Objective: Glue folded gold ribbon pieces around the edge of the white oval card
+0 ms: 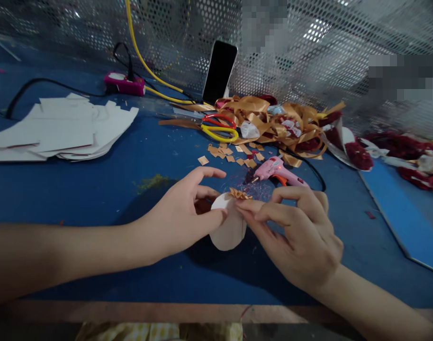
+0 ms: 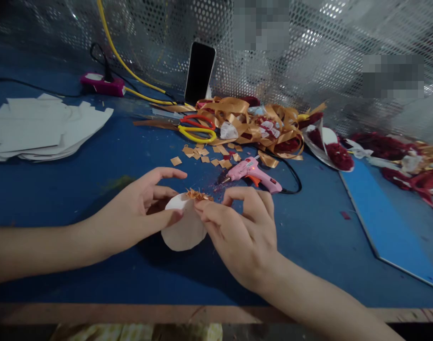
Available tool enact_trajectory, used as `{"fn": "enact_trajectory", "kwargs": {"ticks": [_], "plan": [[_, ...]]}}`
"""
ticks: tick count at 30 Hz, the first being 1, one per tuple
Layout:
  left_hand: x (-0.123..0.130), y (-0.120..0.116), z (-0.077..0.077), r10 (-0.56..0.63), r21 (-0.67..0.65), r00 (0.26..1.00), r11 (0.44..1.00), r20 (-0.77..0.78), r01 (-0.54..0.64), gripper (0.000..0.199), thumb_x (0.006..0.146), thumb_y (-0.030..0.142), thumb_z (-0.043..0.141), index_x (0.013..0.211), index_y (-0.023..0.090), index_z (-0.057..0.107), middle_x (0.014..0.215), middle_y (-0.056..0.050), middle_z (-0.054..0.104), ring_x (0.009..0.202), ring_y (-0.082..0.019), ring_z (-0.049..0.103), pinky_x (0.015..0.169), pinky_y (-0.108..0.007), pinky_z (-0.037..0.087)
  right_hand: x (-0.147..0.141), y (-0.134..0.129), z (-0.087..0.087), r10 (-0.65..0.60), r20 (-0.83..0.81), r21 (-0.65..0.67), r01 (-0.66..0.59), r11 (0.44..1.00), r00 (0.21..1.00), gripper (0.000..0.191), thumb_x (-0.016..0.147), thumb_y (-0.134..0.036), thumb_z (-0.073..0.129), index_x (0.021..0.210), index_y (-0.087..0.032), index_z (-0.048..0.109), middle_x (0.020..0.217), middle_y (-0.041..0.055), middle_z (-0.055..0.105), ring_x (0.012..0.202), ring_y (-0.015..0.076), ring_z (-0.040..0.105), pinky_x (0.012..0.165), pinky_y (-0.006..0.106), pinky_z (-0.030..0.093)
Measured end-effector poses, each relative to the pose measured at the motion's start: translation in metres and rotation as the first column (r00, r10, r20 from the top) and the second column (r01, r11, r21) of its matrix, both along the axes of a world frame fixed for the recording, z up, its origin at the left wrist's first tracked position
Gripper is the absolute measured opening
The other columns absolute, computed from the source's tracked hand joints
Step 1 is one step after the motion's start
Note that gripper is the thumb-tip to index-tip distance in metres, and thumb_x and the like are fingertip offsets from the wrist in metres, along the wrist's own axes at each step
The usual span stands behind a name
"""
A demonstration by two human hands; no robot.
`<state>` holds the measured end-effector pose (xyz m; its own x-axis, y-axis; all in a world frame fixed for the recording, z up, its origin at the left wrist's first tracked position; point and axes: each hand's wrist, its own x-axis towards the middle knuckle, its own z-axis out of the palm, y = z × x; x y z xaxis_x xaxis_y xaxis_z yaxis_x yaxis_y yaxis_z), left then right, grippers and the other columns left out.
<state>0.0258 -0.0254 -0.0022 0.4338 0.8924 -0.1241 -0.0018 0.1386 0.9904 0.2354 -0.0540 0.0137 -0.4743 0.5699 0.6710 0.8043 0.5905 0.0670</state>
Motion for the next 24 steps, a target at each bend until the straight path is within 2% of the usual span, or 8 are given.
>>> {"fn": "enact_trajectory", "kwargs": {"ticks": [7, 11, 15, 20, 24], "plan": [[0.001, 0.001, 0.006, -0.025, -0.006, 0.997, 1.000, -0.068, 0.025, 0.059, 0.077, 0.014, 0.068, 0.131, 0.024, 0.047, 0.082, 0.002, 0.073, 0.062, -0.013, 0.063, 0.054, -0.024, 0.049, -0.003, 0.004, 0.000, 0.039, 0.016, -0.029, -0.039, 0.999, 0.999, 0.023, 0.086, -0.011, 0.073, 0.090, -0.028, 0.059, 0.079, -0.0044, 0.075, 0.071, 0.0168, 0.066, 0.068, 0.038, 0.044], [0.000, 0.000, 0.005, -0.045, 0.023, 0.997, 0.999, -0.063, 0.047, 0.057, 0.078, 0.012, 0.067, 0.129, 0.025, 0.046, 0.084, 0.002, 0.073, 0.066, -0.013, 0.065, 0.058, -0.023, 0.052, -0.005, 0.005, 0.001, 0.052, 0.028, -0.047, -0.051, 0.998, 0.998, 0.024, 0.086, -0.009, 0.071, 0.089, -0.027, 0.056, 0.085, -0.0046, 0.079, 0.072, 0.0179, 0.065, 0.068, 0.038, 0.045], [-0.001, -0.002, -0.001, -0.059, 0.068, 0.997, 0.996, -0.059, 0.063, 0.059, 0.078, 0.010, 0.064, 0.130, 0.027, 0.043, 0.087, 0.002, 0.074, 0.071, -0.015, 0.069, 0.063, -0.026, 0.055, -0.003, 0.006, 0.002, 0.091, 0.063, -0.041, -0.089, 0.995, 0.994, 0.022, 0.085, -0.007, 0.070, 0.087, -0.027, 0.059, 0.087, -0.0035, 0.079, 0.074, 0.0187, 0.066, 0.068, 0.039, 0.043], [-0.002, -0.003, -0.005, -0.063, 0.135, 0.997, 0.989, -0.037, 0.068, 0.057, 0.080, 0.007, 0.062, 0.127, 0.030, 0.041, 0.085, 0.005, 0.073, 0.072, -0.014, 0.071, 0.062, -0.023, 0.055, 0.002, 0.006, 0.000, 0.132, 0.097, -0.055, -0.127, 0.990, 0.986, 0.024, 0.086, -0.006, 0.069, 0.093, -0.026, 0.057, 0.095, -0.0016, 0.080, 0.082, 0.0210, 0.066, 0.074, 0.040, 0.044], [-0.003, -0.005, -0.007, -0.072, 0.154, 0.995, 0.985, -0.063, 0.081, 0.055, 0.081, 0.007, 0.061, 0.126, 0.032, 0.040, 0.085, 0.006, 0.073, 0.073, -0.014, 0.070, 0.060, -0.023, 0.055, 0.004, 0.006, -0.003, 0.147, 0.138, -0.028, -0.145, 0.989, 0.980, 0.023, 0.086, -0.009, 0.070, 0.092, -0.025, 0.054, 0.096, -0.0009, 0.079, 0.083, 0.0207, 0.064, 0.073, 0.038, 0.043]]}}
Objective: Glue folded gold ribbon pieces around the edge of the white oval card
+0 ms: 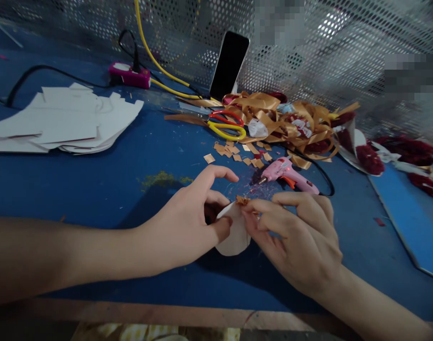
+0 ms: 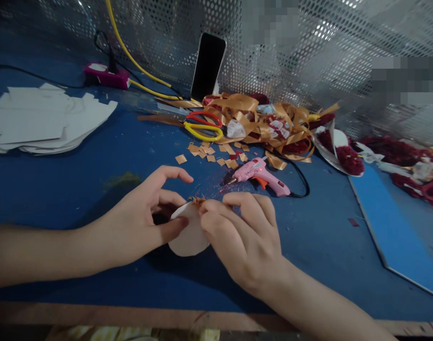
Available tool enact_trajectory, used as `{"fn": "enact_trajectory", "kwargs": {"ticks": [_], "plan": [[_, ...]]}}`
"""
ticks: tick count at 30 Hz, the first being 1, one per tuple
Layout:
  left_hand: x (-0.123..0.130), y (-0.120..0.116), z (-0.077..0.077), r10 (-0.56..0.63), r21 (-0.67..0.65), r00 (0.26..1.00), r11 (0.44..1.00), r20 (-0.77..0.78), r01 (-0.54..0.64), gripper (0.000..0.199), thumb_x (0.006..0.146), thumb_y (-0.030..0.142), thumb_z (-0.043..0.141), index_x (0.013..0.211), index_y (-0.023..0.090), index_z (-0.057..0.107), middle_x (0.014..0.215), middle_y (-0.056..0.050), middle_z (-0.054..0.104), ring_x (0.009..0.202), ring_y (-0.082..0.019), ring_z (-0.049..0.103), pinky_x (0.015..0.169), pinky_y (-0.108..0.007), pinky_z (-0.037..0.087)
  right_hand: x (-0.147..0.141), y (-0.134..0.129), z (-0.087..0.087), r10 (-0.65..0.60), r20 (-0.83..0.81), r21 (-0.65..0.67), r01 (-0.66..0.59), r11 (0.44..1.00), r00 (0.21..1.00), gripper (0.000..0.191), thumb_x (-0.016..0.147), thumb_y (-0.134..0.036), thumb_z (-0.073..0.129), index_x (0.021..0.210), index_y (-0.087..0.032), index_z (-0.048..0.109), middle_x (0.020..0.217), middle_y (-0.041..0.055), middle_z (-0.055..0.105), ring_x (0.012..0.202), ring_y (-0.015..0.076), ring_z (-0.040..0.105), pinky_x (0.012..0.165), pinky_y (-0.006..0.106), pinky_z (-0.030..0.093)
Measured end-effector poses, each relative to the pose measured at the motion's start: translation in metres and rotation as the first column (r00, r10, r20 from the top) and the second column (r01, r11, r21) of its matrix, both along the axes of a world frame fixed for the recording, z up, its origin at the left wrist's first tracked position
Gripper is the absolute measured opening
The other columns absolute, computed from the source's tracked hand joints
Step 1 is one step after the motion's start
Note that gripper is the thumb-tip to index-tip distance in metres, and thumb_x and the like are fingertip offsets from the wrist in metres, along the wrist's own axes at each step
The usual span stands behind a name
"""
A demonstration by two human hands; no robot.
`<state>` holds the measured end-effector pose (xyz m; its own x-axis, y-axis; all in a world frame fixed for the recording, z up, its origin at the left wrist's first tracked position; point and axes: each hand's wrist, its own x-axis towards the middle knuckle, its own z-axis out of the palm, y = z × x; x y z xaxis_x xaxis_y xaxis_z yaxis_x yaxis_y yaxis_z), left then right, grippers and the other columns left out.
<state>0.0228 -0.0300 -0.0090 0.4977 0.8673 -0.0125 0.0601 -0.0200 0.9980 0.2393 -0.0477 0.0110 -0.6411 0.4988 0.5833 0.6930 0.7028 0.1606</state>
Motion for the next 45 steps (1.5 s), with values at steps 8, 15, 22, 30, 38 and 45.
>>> {"fn": "enact_trajectory", "kwargs": {"ticks": [8, 15, 22, 30, 38, 45], "plan": [[-0.001, -0.002, -0.003, -0.013, 0.044, 1.000, 0.999, 0.016, 0.012, 0.046, 0.087, 0.013, 0.057, 0.125, 0.032, 0.039, 0.091, 0.003, 0.076, 0.081, -0.018, 0.074, 0.058, -0.028, 0.054, -0.004, 0.001, 0.002, -0.067, 0.017, -0.074, 0.068, 0.995, 0.998, 0.028, 0.086, -0.010, 0.070, 0.071, -0.026, 0.051, 0.092, -0.0061, 0.078, 0.081, 0.0186, 0.064, 0.074, 0.038, 0.041], [0.001, -0.001, 0.000, 0.004, -0.039, 0.997, 0.999, 0.082, -0.001, 0.044, 0.085, 0.010, 0.058, 0.118, 0.032, 0.041, 0.079, 0.007, 0.077, 0.069, -0.016, 0.068, 0.055, -0.026, 0.049, 0.001, 0.004, -0.002, -0.041, 0.013, -0.084, 0.042, 0.996, 0.999, 0.019, 0.087, -0.014, 0.070, 0.078, -0.027, 0.057, 0.087, -0.0037, 0.075, 0.081, 0.0182, 0.064, 0.078, 0.039, 0.043], [0.002, 0.002, 0.004, 0.086, -0.134, 0.996, 0.987, 0.013, -0.083, 0.041, 0.083, 0.013, 0.059, 0.116, 0.030, 0.042, 0.072, 0.007, 0.073, 0.051, -0.009, 0.052, 0.044, -0.016, 0.038, 0.003, -0.001, -0.002, 0.073, 0.113, -0.020, -0.071, 0.997, 0.991, 0.017, 0.089, -0.013, 0.064, 0.092, -0.028, 0.059, 0.099, -0.0052, 0.078, 0.093, 0.0228, 0.064, 0.081, 0.040, 0.044], [0.004, 0.002, 0.010, 0.067, -0.196, 0.997, 0.979, 0.022, -0.061, 0.041, 0.087, 0.021, 0.065, 0.121, 0.026, 0.043, 0.072, 0.005, 0.074, 0.052, -0.008, 0.053, 0.044, -0.014, 0.037, -0.008, -0.003, 0.009, 0.066, 0.172, 0.039, -0.074, 0.997, 0.983, 0.011, 0.093, -0.015, 0.062, 0.102, -0.022, 0.060, 0.095, -0.0006, 0.079, 0.092, 0.0230, 0.057, 0.078, 0.038, 0.042], [0.004, 0.001, 0.020, 0.058, -0.317, 0.996, 0.948, 0.065, -0.034, 0.040, 0.090, 0.017, 0.067, 0.121, 0.028, 0.044, 0.071, 0.008, 0.072, 0.053, -0.006, 0.057, 0.048, -0.013, 0.037, -0.010, -0.007, 0.011, 0.061, 0.235, 0.050, -0.075, 0.996, 0.970, 0.013, 0.099, -0.017, 0.053, 0.104, -0.023, 0.063, 0.101, -0.0011, 0.078, 0.093, 0.0204, 0.054, 0.079, 0.037, 0.040], [0.004, 0.001, 0.020, 0.065, -0.317, 0.995, 0.948, 0.069, -0.040, 0.041, 0.088, 0.015, 0.067, 0.120, 0.028, 0.045, 0.069, 0.008, 0.073, 0.052, -0.006, 0.059, 0.047, -0.013, 0.038, -0.009, -0.008, 0.010, 0.056, 0.301, 0.065, -0.080, 0.995, 0.952, 0.017, 0.100, -0.016, 0.051, 0.108, -0.023, 0.064, 0.105, -0.0009, 0.077, 0.094, 0.0204, 0.052, 0.077, 0.038, 0.037]]}}
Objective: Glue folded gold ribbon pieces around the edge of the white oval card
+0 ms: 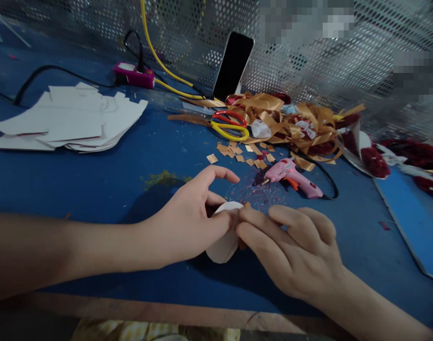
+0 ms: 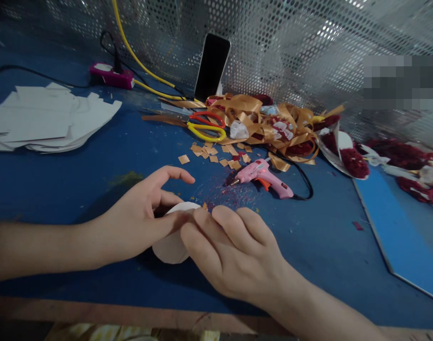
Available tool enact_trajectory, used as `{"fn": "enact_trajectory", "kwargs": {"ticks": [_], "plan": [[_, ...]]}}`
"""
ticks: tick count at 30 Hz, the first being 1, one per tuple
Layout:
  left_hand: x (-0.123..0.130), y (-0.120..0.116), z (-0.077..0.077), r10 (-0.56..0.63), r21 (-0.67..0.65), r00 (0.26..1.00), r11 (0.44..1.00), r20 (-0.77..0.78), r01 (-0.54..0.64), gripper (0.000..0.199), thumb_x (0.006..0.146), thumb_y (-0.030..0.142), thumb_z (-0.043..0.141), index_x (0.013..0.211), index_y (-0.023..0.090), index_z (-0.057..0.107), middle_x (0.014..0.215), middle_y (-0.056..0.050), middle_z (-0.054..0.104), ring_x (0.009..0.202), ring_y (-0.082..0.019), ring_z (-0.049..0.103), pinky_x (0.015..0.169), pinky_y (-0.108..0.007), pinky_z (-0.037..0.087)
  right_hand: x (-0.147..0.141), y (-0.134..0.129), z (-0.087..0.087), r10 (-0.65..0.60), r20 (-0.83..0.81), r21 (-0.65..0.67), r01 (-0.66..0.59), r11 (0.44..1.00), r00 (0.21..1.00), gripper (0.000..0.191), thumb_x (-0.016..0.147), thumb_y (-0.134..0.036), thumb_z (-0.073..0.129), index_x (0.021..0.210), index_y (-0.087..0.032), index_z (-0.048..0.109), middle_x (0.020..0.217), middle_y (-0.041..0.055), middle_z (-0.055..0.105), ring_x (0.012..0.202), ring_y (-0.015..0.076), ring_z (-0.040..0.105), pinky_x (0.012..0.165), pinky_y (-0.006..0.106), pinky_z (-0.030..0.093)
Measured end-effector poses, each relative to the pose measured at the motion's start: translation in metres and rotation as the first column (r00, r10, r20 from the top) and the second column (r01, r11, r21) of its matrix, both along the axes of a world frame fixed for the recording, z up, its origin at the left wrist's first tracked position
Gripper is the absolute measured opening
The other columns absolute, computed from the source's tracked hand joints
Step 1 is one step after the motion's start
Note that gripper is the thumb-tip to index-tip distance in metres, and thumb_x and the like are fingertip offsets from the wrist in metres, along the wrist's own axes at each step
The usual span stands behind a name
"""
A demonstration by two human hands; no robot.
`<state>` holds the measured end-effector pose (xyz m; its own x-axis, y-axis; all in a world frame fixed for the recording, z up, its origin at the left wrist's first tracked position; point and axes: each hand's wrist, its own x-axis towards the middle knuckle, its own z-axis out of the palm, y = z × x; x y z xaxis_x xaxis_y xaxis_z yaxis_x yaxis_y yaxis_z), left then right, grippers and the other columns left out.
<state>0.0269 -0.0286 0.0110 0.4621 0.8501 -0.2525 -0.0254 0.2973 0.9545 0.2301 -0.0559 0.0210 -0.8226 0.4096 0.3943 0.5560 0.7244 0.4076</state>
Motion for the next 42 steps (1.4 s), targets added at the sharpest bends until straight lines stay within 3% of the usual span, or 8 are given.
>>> {"fn": "enact_trajectory", "kwargs": {"ticks": [12, 16, 18, 21, 25, 31, 35, 42], "plan": [[0.000, -0.002, -0.014, 0.007, 0.088, 1.000, 0.996, 0.004, -0.008, 0.037, 0.089, 0.023, 0.066, 0.120, 0.028, 0.048, 0.068, 0.007, 0.073, 0.049, -0.007, 0.056, 0.043, -0.012, 0.034, -0.003, -0.001, 0.000, 0.011, -0.002, -0.045, -0.011, 0.999, 1.000, 0.018, 0.099, -0.014, 0.050, 0.110, -0.020, 0.062, 0.103, 0.0007, 0.078, 0.091, 0.0201, 0.054, 0.078, 0.038, 0.038], [-0.001, -0.002, -0.013, 0.013, 0.081, 1.000, 0.997, -0.004, -0.013, 0.038, 0.087, 0.023, 0.067, 0.120, 0.028, 0.048, 0.066, 0.008, 0.069, 0.049, -0.008, 0.051, 0.045, -0.015, 0.036, 0.004, 0.002, 0.003, -0.036, -0.171, -0.161, 0.008, 0.987, 0.985, 0.021, 0.094, -0.012, 0.057, 0.109, -0.027, 0.058, 0.089, -0.0041, 0.076, 0.086, 0.0184, 0.058, 0.078, 0.037, 0.041], [-0.002, -0.001, -0.012, 0.009, 0.079, 1.000, 0.997, 0.002, -0.009, 0.037, 0.089, 0.023, 0.065, 0.121, 0.029, 0.047, 0.072, 0.007, 0.072, 0.054, -0.009, 0.054, 0.048, -0.017, 0.039, 0.008, 0.006, 0.007, -0.078, -0.359, -0.182, 0.012, 0.983, 0.930, 0.020, 0.089, -0.014, 0.065, 0.096, -0.030, 0.056, 0.079, -0.0048, 0.070, 0.078, 0.0177, 0.059, 0.074, 0.036, 0.044], [-0.003, 0.000, -0.012, 0.036, 0.085, 0.999, 0.996, -0.037, -0.033, 0.032, 0.092, 0.023, 0.060, 0.121, 0.029, 0.047, 0.088, 0.003, 0.075, 0.065, -0.011, 0.062, 0.055, -0.019, 0.044, 0.014, 0.015, 0.009, -0.179, -0.668, -0.182, 0.075, 0.980, 0.722, 0.021, 0.085, -0.015, 0.069, 0.087, -0.031, 0.056, 0.074, -0.0014, 0.057, 0.069, 0.0182, 0.058, 0.062, 0.036, 0.047], [-0.002, 0.000, -0.014, 0.119, 0.133, 0.990, 0.985, -0.072, -0.109, 0.033, 0.091, 0.020, 0.060, 0.121, 0.031, 0.049, 0.095, 0.004, 0.073, 0.072, -0.012, 0.062, 0.059, -0.020, 0.045, 0.027, 0.036, -0.001, -0.197, -0.864, -0.192, 0.058, 0.980, 0.464, 0.030, 0.086, -0.015, 0.069, 0.110, -0.032, 0.064, 0.083, -0.0008, 0.055, 0.071, 0.0167, 0.058, 0.067, 0.037, 0.052], [-0.003, 0.000, -0.014, 0.152, 0.123, 0.986, 0.982, -0.063, -0.143, 0.036, 0.087, 0.015, 0.062, 0.119, 0.028, 0.049, 0.091, 0.005, 0.064, 0.070, -0.010, 0.058, 0.060, -0.020, 0.045, 0.062, 0.065, -0.013, -0.191, -0.839, -0.167, 0.094, 0.982, 0.510, 0.037, 0.079, -0.020, 0.080, 0.113, -0.028, 0.069, 0.080, -0.0031, 0.066, 0.076, 0.0167, 0.066, 0.084, 0.044, 0.058], [-0.004, -0.001, -0.014, 0.141, 0.117, 0.988, 0.984, -0.066, -0.132, 0.035, 0.090, 0.016, 0.061, 0.121, 0.029, 0.049, 0.091, 0.005, 0.061, 0.072, -0.009, 0.057, 0.064, -0.020, 0.046, 0.073, 0.070, -0.013, -0.299, -0.825, -0.274, 0.124, 0.954, 0.479, 0.030, 0.084, -0.028, 0.077, 0.113, -0.028, 0.070, 0.084, -0.0015, 0.069, 0.086, 0.0197, 0.072, 0.091, 0.047, 0.059], [-0.005, -0.001, -0.018, 0.118, 0.126, 0.993, 0.986, -0.030, -0.113, 0.038, 0.089, 0.022, 0.067, 0.121, 0.027, 0.048, 0.090, 0.004, 0.061, 0.075, -0.011, 0.057, 0.066, -0.022, 0.046, 0.075, 0.067, -0.016, -0.302, -0.849, -0.273, 0.129, 0.953, 0.433, 0.028, 0.085, -0.036, 0.076, 0.110, -0.027, 0.069, 0.086, 0.0003, 0.070, 0.080, 0.0212, 0.073, 0.083, 0.046, 0.063]]}}
